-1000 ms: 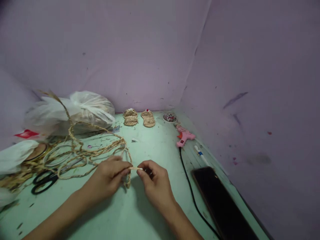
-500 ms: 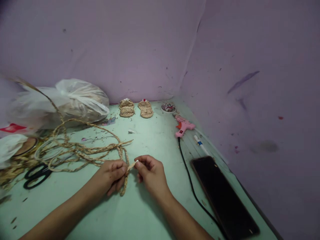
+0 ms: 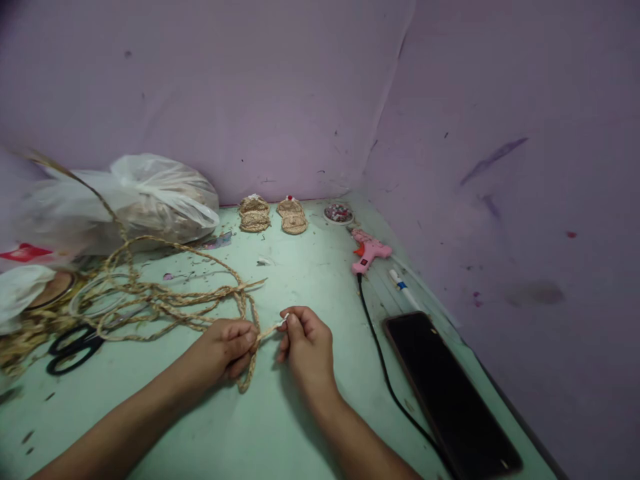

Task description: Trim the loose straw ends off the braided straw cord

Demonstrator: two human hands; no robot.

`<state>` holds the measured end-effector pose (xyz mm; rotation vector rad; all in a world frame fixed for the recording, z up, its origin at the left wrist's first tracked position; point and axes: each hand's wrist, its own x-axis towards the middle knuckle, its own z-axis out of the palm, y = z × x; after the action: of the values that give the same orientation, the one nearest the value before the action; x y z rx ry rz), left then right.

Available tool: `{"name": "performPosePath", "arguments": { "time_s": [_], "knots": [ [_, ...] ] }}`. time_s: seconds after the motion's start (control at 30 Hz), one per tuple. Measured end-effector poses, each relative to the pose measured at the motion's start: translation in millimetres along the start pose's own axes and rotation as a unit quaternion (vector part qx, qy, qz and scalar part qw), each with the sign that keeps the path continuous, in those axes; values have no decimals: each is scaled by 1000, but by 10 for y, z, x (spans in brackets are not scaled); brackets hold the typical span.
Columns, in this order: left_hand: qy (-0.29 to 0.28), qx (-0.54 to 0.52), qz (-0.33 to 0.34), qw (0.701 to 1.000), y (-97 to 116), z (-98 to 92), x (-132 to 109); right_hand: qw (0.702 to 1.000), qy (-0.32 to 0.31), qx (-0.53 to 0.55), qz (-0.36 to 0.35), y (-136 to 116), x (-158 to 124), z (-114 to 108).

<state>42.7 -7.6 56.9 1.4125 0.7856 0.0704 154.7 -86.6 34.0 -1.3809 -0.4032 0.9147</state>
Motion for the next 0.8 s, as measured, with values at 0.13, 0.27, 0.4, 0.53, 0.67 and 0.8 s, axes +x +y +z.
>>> {"name": "performPosePath", "arguments": {
  "time_s": [0.13, 0.27, 0.4, 0.53, 0.67, 0.8],
  "knots": [
    [-5, 8, -8, 1000, 40, 4, -15, 1000, 13, 24, 5, 14, 9, -10],
    [-7, 33, -1, 999, 52, -1, 7, 998, 28, 59, 18, -10, 2, 9],
    [-5, 55, 12, 998, 28, -12, 23, 994, 48, 92, 31, -51, -15, 52],
    [-7, 44, 19, 999, 18, -4, 16, 992, 44, 116, 27, -54, -3, 41],
    [2, 6, -5, 1000, 54, 1, -9, 997, -6, 72, 23, -35, 28, -18],
    [9, -8, -15, 1000, 127, 2, -50, 999, -44, -2, 1, -34, 9, -25]
  ]
}}
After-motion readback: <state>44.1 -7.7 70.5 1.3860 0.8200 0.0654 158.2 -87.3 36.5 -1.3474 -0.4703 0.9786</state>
